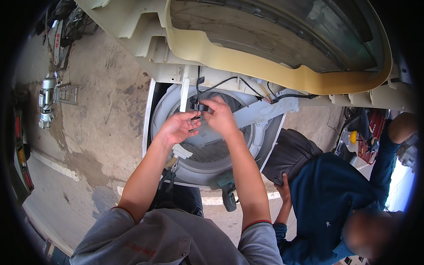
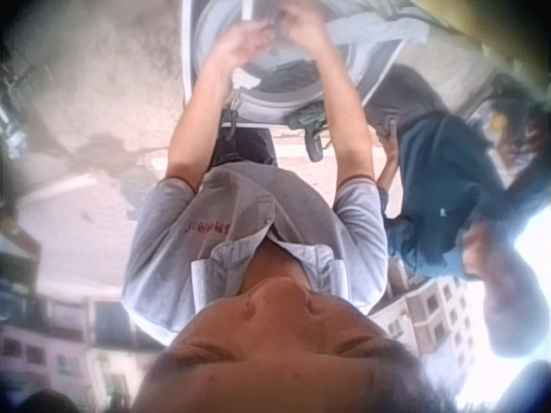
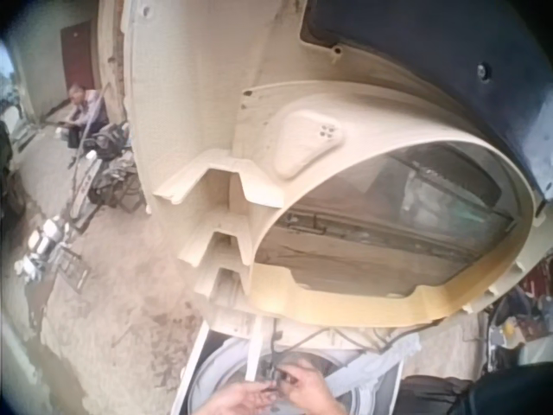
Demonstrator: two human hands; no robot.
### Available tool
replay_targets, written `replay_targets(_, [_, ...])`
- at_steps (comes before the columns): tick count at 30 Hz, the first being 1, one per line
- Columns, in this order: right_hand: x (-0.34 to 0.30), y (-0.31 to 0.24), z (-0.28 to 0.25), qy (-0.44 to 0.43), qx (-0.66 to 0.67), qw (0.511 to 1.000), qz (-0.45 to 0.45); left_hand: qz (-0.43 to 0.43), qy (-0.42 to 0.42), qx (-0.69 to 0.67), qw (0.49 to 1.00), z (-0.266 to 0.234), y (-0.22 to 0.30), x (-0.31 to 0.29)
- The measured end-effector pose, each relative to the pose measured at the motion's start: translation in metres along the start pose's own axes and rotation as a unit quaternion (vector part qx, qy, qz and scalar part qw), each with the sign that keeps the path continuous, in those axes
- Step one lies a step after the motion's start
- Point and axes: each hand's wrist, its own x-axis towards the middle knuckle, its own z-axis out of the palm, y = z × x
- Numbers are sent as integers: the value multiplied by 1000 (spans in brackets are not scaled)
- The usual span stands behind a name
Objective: The person repairs a washing machine by stripping and twisting wires, wrapping connections with electrical tape, and using a power drill to secure components. They also retrieve a screwdriver from a cluttered workshop and continue assembling parts of the machine.
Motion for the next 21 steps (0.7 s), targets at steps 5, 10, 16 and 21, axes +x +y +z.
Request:
replay_targets(5, [0,12,9,-24,316,948,-33,63,67,45,995,10,-4,0])
replay_targets(10, [-2,-18,7,-42,256,964,-63,165,123,123,971,10,-15,11])
replay_targets(16, [7,-35,-5,-112,88,987,-71,244,171,285,911,6,-21,13])
replay_targets(21, [6,-8,-18,-145,304,940,-60,284,204,376,858,-7,-16,16])
